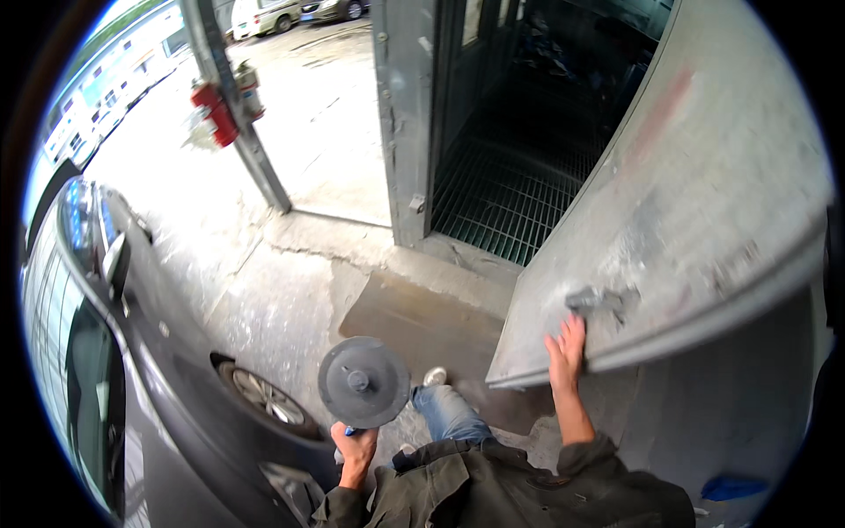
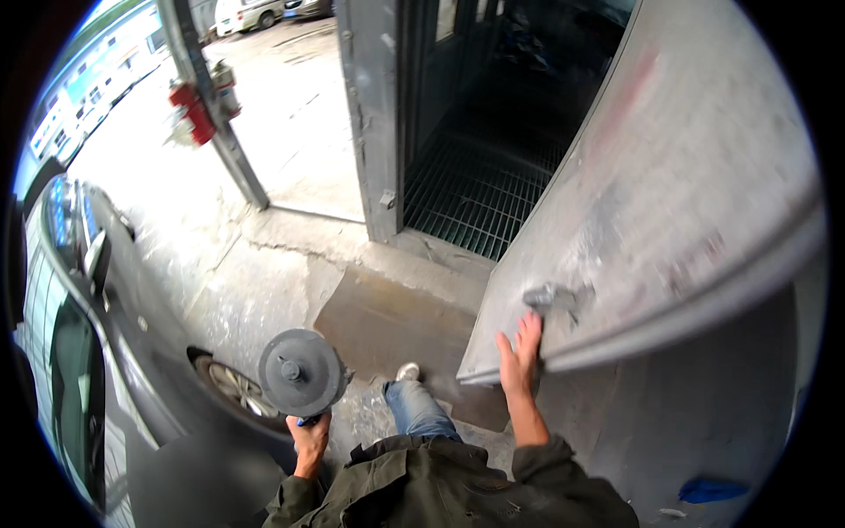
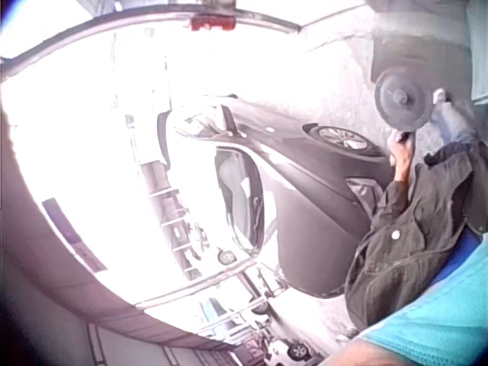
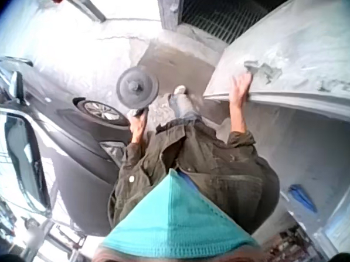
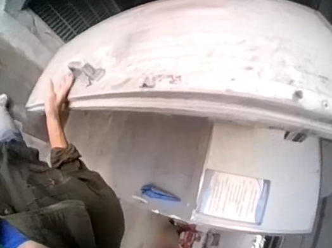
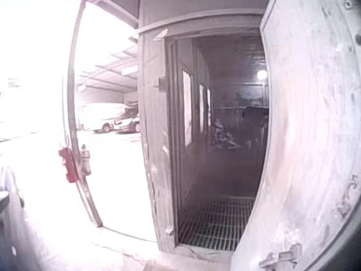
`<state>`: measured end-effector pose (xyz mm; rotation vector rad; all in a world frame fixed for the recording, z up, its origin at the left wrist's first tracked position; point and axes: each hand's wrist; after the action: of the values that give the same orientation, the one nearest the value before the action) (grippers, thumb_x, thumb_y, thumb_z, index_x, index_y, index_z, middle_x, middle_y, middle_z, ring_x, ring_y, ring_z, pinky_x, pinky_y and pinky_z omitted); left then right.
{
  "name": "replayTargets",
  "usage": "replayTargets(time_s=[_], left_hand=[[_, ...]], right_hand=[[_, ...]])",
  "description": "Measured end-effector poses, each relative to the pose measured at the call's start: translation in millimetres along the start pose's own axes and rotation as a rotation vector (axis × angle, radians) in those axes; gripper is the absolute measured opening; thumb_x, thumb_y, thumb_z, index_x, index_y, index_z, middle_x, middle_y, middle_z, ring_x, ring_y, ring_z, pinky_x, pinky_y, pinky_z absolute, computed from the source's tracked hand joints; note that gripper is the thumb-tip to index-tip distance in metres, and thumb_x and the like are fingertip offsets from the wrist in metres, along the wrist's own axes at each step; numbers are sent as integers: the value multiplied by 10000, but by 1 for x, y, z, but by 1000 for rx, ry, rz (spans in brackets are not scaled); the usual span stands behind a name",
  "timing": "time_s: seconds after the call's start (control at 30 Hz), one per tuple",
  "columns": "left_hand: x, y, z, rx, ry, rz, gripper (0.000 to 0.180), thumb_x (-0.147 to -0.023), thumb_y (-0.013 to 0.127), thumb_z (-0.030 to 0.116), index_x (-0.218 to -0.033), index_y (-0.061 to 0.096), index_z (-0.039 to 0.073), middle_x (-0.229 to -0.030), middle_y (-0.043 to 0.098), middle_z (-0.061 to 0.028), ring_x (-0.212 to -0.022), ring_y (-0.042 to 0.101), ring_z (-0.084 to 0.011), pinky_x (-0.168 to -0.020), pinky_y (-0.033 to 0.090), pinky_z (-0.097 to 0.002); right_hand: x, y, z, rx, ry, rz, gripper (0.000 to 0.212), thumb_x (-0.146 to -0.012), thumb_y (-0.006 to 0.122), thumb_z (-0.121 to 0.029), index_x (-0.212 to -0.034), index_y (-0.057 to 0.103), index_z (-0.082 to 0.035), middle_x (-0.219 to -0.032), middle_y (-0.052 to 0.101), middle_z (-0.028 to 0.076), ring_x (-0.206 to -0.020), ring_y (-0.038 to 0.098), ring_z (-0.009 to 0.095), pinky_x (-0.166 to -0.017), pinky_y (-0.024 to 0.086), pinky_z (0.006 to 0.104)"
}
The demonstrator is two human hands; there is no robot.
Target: The person applies yellow masking tape to a black plastic car part, then wipes it with a white cloth. The person moves through a workshop and enters a paint booth, placing the part on a table and handling a spray gun and tape.
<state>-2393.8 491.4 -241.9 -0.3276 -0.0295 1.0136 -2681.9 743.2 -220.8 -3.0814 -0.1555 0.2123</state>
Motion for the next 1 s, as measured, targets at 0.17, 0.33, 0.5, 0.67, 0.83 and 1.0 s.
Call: replayTargets(time_s=[0.17, 0.33, 0.5, 0.67, 0.83, 1.0], left_hand=[[-146, 129, 27, 149, -21, -196, 165, -726, 703, 88, -838, 669, -29, -748, 694, -92, -694, 638, -149, -659, 488, -301], [-277, 243, 6, 125, 74, -374, 407, -732, 698, 116, -1101, 586, -14, -1049, 639, -151, -1002, 591, -288, -898, 430, -375], [-363, 378, -5, -42, 201, -560, 387, -835, 633, 207, -1161, 586, 4, -1139, 627, -184, -1088, 562, -362, -926, 422, -424], [-442, 532, 4, -62, 268, -828, 328, -886, 514, 203, -1138, 605, 13, -1112, 631, -199, -1066, 558, -396, -930, 414, -454], [-527, 641, 75, -74, 368, -1034, 290, -860, 545, 204, -1068, 622, 17, -1040, 640, -192, -1008, 578, -366, -875, 432, -429], [-616, 729, 166, -69, 473, -1170, 266, -827, 577, 191, -1028, 628, 25, -994, 642, -186, -956, 585, -368, -820, 440, -421]], right_hand=[[-5, -2, -14, 67, -42, 343, 632, -855, 553, -58, -1412, 259, -8, -1416, 341, 138, -1276, 367, 261, -1082, 250, 405], [-29, 6, -23, 190, 107, 561, 402, -874, 519, -51, -1264, 463, 28, -1266, 488, 123, -1150, 476, 223, -1015, 336, 344], [-39, -19, -34, 354, 246, 1103, 127, -871, 548, -39, -964, 610, 22, -964, 599, 58, -911, 551, 172, -883, 415, 315], [-5, -72, -18, 147, 38, 1647, 209, -889, 548, -223, -974, 572, -34, -800, 529, 14, -709, 489, 124, -626, 420, 257], [-2, -51, -52, -20, 249, 1931, 309, -889, 526, -352, -726, 497, -91, -592, 467, 11, -557, 437, 142, -551, 371, 269], [-86, -12, -50, -152, 440, 2039, 378, -885, 523, -397, -646, 473, -109, -524, 448, 10, -508, 421, 148, -527, 356, 274]])
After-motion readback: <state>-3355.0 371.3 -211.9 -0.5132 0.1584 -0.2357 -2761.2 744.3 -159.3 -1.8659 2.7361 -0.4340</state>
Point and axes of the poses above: each hand's wrist, its own x-axis away from the middle knuckle, its own y-axis out of the palm, z = x × y
